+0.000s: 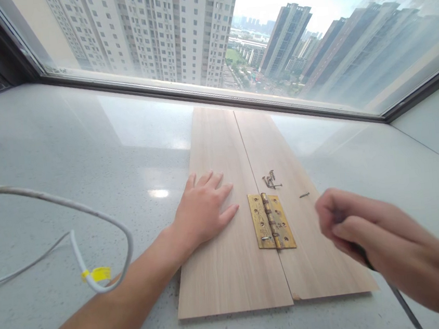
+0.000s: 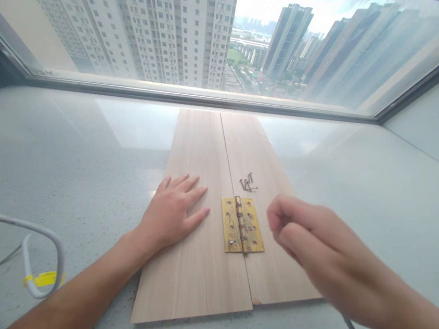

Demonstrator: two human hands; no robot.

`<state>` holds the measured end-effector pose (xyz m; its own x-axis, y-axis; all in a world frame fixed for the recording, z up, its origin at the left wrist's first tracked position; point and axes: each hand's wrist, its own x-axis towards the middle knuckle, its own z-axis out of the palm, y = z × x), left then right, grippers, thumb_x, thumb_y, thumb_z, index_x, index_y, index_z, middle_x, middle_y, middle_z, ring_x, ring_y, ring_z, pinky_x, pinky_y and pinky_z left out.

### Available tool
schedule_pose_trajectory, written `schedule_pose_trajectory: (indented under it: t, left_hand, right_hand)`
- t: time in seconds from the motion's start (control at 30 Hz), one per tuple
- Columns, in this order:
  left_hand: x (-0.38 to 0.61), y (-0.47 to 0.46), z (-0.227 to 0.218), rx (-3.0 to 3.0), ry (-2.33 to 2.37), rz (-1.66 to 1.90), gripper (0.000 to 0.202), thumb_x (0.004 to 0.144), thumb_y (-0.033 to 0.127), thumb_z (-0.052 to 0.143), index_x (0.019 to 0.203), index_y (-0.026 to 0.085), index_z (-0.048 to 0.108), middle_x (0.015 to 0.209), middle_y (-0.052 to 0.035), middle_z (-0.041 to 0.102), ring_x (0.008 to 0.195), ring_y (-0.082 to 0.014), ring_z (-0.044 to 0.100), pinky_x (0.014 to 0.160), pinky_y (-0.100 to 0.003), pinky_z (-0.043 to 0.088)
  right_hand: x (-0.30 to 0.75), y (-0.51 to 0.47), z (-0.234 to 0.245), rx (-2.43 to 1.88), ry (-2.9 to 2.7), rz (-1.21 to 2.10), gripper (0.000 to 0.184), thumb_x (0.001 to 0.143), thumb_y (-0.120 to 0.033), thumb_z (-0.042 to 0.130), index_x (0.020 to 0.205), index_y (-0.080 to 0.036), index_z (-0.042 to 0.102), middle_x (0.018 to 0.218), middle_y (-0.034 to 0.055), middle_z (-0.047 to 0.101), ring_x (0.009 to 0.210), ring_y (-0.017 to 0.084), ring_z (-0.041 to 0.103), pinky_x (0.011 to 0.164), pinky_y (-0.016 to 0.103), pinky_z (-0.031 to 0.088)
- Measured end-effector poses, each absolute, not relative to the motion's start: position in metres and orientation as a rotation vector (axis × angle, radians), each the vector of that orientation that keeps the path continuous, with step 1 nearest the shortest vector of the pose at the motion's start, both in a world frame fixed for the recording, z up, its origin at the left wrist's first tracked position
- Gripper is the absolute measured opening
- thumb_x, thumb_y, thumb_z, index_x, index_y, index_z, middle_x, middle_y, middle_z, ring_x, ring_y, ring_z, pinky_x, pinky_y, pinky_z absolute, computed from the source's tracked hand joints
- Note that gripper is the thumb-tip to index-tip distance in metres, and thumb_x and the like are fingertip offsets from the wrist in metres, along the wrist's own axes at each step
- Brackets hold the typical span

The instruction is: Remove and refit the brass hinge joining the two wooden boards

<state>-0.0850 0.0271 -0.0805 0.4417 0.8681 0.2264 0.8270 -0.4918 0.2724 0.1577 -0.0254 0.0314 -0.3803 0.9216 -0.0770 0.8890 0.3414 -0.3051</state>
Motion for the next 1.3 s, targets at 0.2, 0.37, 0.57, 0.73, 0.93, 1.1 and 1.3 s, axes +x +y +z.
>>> schedule_pose_trajectory:
  t: [0.2,0.37,0.57,0.73,0.93,1.1,1.3]
  left_hand:
    - [-0.085,0.027,-0.079,2.551,1.514,0.494,0.044,0.090,0.047,0.042,0.123,0.022,0.058,0.139,-0.0114,0.050,0.131,-0.0319,0.039,0.108,-0.057,0.027]
    - [-0.085,0.026,-0.080,2.553,1.517,0.500,0.044,0.090,0.047,0.042,0.123,0.022,0.057,0.139,-0.0109,0.050,0.131,-0.0313,0.039,0.108,-0.057,0.027]
    - [-0.085,0.026,-0.079,2.560,1.515,0.493,0.045,0.090,0.048,0.041,0.123,0.022,0.058,0.138,-0.0105,0.050,0.130,-0.0311,0.040,0.108,-0.056,0.028]
    - [-0.085,0.026,-0.079,2.560,1.523,0.482,0.045,0.090,0.048,0.040,0.124,0.022,0.057,0.139,-0.0105,0.050,0.131,-0.0308,0.040,0.108,-0.056,0.027]
    - [-0.085,0.027,-0.081,2.563,1.529,0.482,0.045,0.090,0.049,0.041,0.123,0.023,0.057,0.139,-0.0101,0.049,0.131,-0.0310,0.039,0.108,-0.058,0.027]
    - [-0.085,0.027,-0.080,2.559,1.520,0.472,0.045,0.090,0.048,0.041,0.123,0.022,0.057,0.139,-0.0101,0.049,0.131,-0.0311,0.040,0.108,-0.057,0.028]
    - [-0.085,0.027,-0.081,2.556,1.522,0.485,0.044,0.090,0.048,0.042,0.124,0.023,0.057,0.139,-0.0097,0.049,0.131,-0.0313,0.039,0.108,-0.058,0.027]
  right_hand:
    - [0.109,-0.026,-0.007,-1.924,-2.750,0.324,0.041,0.095,-0.034,0.034,0.058,-0.020,0.043,0.054,0.0016,0.055,0.050,0.015,0.048,0.047,0.027,0.025]
    - [0.106,-0.025,-0.015,-1.807,-2.875,0.194,0.034,0.094,-0.020,0.033,0.062,-0.019,0.044,0.055,0.0010,0.055,0.049,0.014,0.048,0.047,0.027,0.021]
    - [0.116,-0.025,-0.022,-1.630,-2.975,0.095,0.020,0.089,-0.015,0.038,0.070,-0.020,0.040,0.061,-0.0012,0.053,0.047,0.012,0.044,0.044,0.026,0.017]
    - [0.124,-0.027,-0.022,-1.410,-3.021,0.161,0.018,0.086,-0.014,0.039,0.069,-0.020,0.040,0.064,-0.0018,0.051,0.048,0.011,0.041,0.045,0.026,0.018]
    - [0.137,-0.015,-0.005,-1.439,-2.681,0.423,0.020,0.090,-0.030,0.045,0.075,-0.021,0.055,0.064,-0.0014,0.054,0.054,0.011,0.045,0.050,0.025,0.031]
    - [0.178,0.023,-0.012,-1.996,-2.145,0.557,0.033,0.083,-0.054,0.053,0.080,-0.024,0.067,0.058,-0.0017,0.056,0.053,0.013,0.048,0.052,0.027,0.036]
    - [0.195,0.052,-0.032,-2.136,-2.009,0.524,0.036,0.078,-0.056,0.056,0.081,-0.025,0.072,0.067,0.0011,0.065,0.061,0.017,0.056,0.058,0.029,0.040]
